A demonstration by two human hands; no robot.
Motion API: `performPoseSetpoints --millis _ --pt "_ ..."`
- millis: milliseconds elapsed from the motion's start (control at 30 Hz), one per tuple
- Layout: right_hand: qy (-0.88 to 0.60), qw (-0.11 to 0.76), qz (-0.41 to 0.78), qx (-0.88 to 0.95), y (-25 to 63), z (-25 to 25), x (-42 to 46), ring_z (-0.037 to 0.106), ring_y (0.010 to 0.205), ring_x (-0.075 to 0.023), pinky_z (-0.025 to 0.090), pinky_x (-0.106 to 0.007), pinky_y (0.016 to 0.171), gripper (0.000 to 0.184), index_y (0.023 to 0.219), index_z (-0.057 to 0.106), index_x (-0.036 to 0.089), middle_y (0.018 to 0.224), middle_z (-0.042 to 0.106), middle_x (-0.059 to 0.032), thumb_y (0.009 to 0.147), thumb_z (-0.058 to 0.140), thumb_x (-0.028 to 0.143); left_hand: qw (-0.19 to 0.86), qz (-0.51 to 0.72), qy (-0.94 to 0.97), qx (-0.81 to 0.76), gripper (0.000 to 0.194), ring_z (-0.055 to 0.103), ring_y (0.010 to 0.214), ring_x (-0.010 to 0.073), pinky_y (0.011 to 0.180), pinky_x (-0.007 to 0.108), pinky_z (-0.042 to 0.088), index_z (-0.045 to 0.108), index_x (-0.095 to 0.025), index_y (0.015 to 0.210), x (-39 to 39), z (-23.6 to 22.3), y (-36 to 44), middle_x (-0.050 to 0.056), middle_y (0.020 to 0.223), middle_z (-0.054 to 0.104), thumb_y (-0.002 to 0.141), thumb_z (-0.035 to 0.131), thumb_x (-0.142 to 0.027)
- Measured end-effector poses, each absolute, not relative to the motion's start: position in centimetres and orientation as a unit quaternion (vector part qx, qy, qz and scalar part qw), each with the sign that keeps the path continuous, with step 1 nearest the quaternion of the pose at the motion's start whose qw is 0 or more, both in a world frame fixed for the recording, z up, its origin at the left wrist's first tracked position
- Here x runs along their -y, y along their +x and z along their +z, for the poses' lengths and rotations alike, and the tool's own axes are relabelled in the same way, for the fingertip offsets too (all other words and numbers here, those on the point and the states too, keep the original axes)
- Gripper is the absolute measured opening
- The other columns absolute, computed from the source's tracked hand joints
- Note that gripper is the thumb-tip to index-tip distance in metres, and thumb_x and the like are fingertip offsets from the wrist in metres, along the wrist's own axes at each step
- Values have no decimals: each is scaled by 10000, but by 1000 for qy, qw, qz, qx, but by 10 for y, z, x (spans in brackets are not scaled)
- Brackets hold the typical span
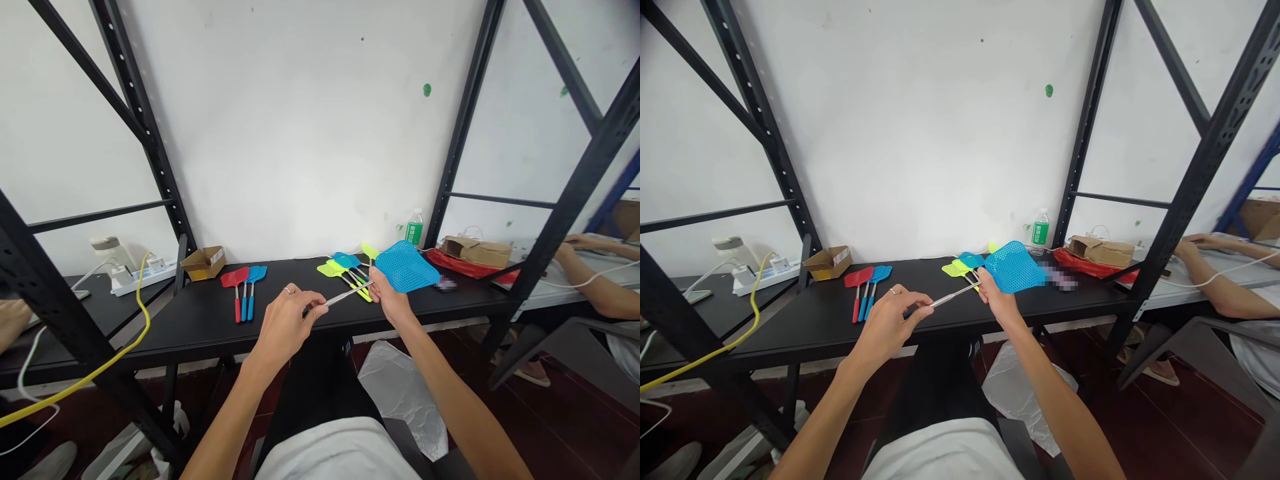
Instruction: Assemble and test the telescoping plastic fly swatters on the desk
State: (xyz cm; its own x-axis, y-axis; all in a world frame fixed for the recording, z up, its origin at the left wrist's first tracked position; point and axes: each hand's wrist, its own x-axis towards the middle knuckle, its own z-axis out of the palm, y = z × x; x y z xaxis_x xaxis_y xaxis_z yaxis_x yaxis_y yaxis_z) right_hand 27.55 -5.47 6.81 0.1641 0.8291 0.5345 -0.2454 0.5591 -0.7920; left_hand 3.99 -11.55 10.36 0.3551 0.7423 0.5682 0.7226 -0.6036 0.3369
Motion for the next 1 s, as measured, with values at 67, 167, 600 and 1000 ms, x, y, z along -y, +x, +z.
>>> performPoseSetpoints --millis 67,167,600,1000 --pt "-282 712 380 519 276 69 54 255 428 -77 261 -238 402 472 598 338 224 522 251 83 875 672 410 10 367 817 -444 114 574 906 207 651 273 406 709 -284 1023 114 103 40 1 853 692 929 659 -325" --pt "-285 720 374 510 277 70 54 252 419 -75 262 -236 398 473 598 338 226 514 243 88 869 680 409 -9 362 818 -447 150 574 907 209 642 271 408 701 -271 1030 114 103 40 3 870 696 883 714 -251" --pt "-298 726 350 511 279 70 54 249 419 -77 271 -239 391 498 597 313 228 508 241 88 846 690 436 -26 297 832 -468 264 600 754 185 630 292 382 723 -258 1039 114 102 38 9 763 669 1021 475 -347" --pt "-302 732 360 494 277 73 56 250 424 -76 262 -236 392 474 600 326 226 510 251 86 838 687 421 -66 381 810 -440 88 577 792 192 720 314 431 690 -231 940 116 106 38 4 844 700 878 719 -286"
